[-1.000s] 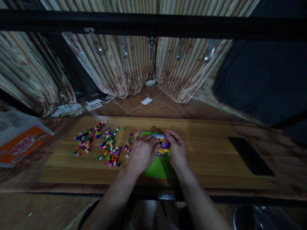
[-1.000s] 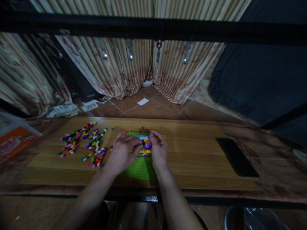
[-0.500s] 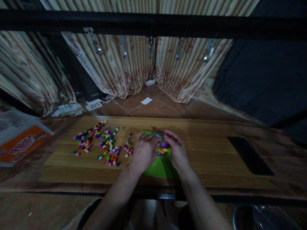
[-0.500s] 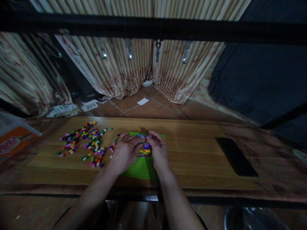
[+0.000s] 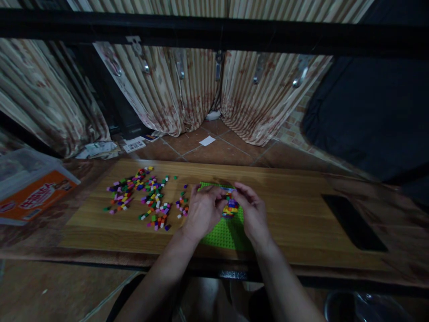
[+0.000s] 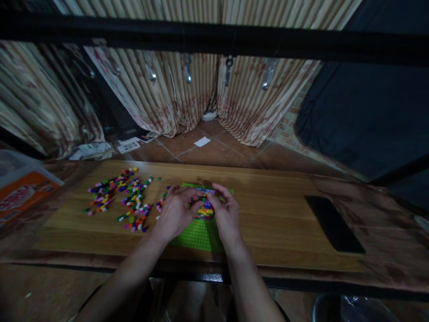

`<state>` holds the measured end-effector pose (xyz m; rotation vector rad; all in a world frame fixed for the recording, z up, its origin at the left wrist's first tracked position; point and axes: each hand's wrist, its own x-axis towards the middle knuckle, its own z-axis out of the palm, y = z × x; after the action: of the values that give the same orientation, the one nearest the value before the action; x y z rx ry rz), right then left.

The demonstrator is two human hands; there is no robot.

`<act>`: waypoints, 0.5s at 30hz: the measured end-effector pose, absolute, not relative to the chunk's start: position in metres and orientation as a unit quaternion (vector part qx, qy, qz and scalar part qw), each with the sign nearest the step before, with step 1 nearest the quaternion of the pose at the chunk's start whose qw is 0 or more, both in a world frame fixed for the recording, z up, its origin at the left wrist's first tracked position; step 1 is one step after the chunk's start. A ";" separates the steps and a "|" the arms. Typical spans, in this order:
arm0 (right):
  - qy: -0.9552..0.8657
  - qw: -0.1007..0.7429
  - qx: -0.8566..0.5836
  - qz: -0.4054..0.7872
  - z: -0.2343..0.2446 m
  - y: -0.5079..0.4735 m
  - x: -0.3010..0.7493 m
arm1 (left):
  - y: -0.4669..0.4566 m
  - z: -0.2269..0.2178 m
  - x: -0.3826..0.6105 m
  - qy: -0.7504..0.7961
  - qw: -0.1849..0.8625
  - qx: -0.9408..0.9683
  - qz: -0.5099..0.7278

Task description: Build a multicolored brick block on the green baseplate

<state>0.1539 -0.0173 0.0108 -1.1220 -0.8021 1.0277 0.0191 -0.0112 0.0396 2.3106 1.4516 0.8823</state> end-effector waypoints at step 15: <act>-0.362 0.629 -0.510 0.462 0.004 -0.016 0.148 | -0.011 0.041 0.021 0.496 0.173 0.790 0.316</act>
<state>0.1477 -0.0156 0.0038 -1.1692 -0.8291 1.0584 0.0211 -0.0113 0.0406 2.2399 1.4075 0.8976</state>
